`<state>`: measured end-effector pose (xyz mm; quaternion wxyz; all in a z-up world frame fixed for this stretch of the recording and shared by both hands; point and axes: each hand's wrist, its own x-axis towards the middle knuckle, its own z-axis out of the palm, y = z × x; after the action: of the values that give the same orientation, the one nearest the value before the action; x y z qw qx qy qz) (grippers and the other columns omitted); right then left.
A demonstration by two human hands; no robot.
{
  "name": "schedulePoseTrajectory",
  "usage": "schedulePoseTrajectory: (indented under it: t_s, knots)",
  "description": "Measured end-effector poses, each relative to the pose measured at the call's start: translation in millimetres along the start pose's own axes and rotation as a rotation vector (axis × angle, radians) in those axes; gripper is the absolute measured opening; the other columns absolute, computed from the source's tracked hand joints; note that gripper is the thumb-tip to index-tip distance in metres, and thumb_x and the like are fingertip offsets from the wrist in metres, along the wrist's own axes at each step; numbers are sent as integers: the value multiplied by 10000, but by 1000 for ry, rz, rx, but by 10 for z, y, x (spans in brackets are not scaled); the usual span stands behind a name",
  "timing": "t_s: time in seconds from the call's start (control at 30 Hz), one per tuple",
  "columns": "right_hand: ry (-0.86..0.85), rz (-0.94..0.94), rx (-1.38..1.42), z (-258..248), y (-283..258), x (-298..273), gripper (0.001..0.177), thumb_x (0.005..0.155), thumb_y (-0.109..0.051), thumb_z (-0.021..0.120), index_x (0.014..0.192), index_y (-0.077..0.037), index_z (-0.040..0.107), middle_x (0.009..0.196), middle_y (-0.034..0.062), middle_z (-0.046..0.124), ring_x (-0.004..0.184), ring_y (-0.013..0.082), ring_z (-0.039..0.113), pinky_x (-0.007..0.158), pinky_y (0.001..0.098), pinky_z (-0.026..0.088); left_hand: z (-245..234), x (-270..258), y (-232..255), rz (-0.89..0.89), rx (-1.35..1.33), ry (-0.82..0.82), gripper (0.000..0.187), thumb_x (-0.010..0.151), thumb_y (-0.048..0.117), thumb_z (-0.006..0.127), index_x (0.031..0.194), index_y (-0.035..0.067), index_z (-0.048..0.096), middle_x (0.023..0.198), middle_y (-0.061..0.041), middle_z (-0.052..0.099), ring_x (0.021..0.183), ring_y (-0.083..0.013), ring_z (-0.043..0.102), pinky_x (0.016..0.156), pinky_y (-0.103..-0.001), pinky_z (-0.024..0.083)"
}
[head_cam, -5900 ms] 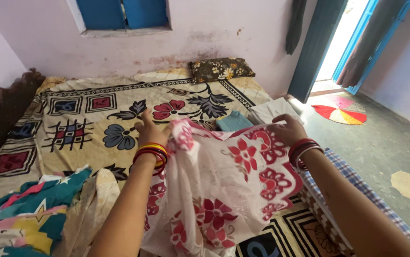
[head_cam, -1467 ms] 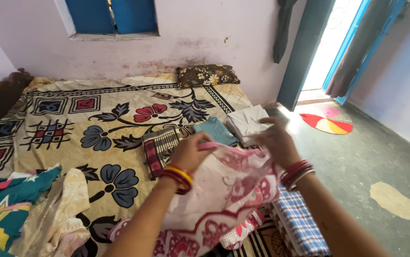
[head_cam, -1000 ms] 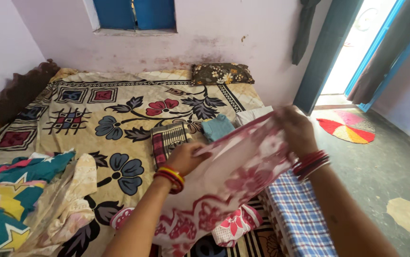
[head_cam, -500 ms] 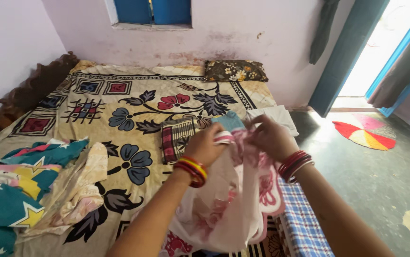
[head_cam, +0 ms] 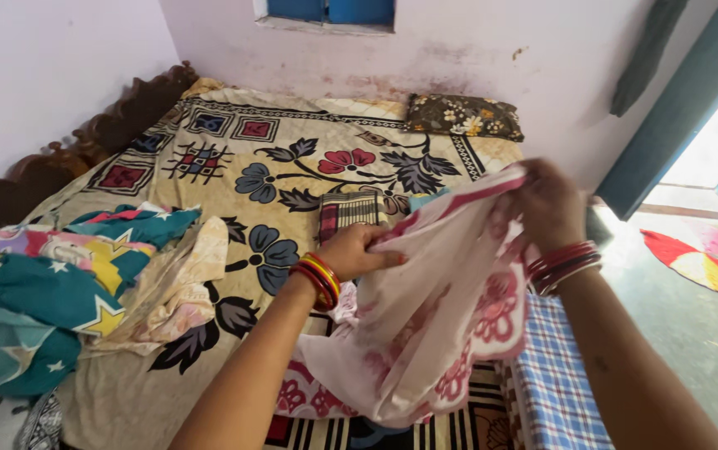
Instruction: The person folds a white and pink floral-patterned cloth on a bed. They unfold, smooth, and fold the cloth into a compact rectangle, then place it on the bed among other folded items.
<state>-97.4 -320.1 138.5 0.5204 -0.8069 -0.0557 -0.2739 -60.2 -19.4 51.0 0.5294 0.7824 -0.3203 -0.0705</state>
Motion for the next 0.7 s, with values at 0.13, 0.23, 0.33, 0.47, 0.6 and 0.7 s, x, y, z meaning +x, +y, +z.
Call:
schedulePoseTrajectory:
  t_s: [0.13,0.23,0.33,0.47,0.6,0.7]
  knots:
    - [148,15,339,-54,-144,205,126,1061,-50,563,1133,41,612,694,103,634,465,169,594,325,289,429,-270,-135,-56,-170,412,117,485,825,459,819,1148,106,740,1011,-94,781,923,-212,735,818,-336,555]
    - [201,-61,404,-116,-88,424,102,1042,-10,591,1142,-8,615,757,63,661,542,121,620,394,254,430,-447,-179,14,-222,698,368,410,822,432,834,1115,168,723,1028,-116,747,953,-316,711,805,-405,542]
    - [188,-188,513,-86,47,651,66,1133,-40,648,1184,1,634,871,53,698,660,98,658,526,232,487,-616,-67,220,-156,608,780,298,861,303,793,1091,174,653,955,-105,757,907,-341,719,752,-446,539]
    - [188,-242,541,-53,218,800,120,1147,-56,709,1213,-4,624,930,44,708,712,90,669,571,228,498,-814,135,576,200,292,1239,412,819,79,672,1208,176,574,940,-97,734,899,-292,724,776,-409,561]
    - [183,-233,584,99,392,791,113,1144,-63,681,1216,-10,613,948,50,719,712,89,670,577,224,505,-800,33,612,411,462,1141,476,824,107,726,1264,102,545,1051,-168,660,976,-296,662,840,-404,557]
    - [142,-131,436,199,590,660,97,1120,-74,606,1199,-17,610,872,71,694,649,98,646,532,228,480,-759,-215,332,-81,847,649,301,785,283,830,1036,163,717,1053,-113,763,1071,-299,681,989,-450,520]
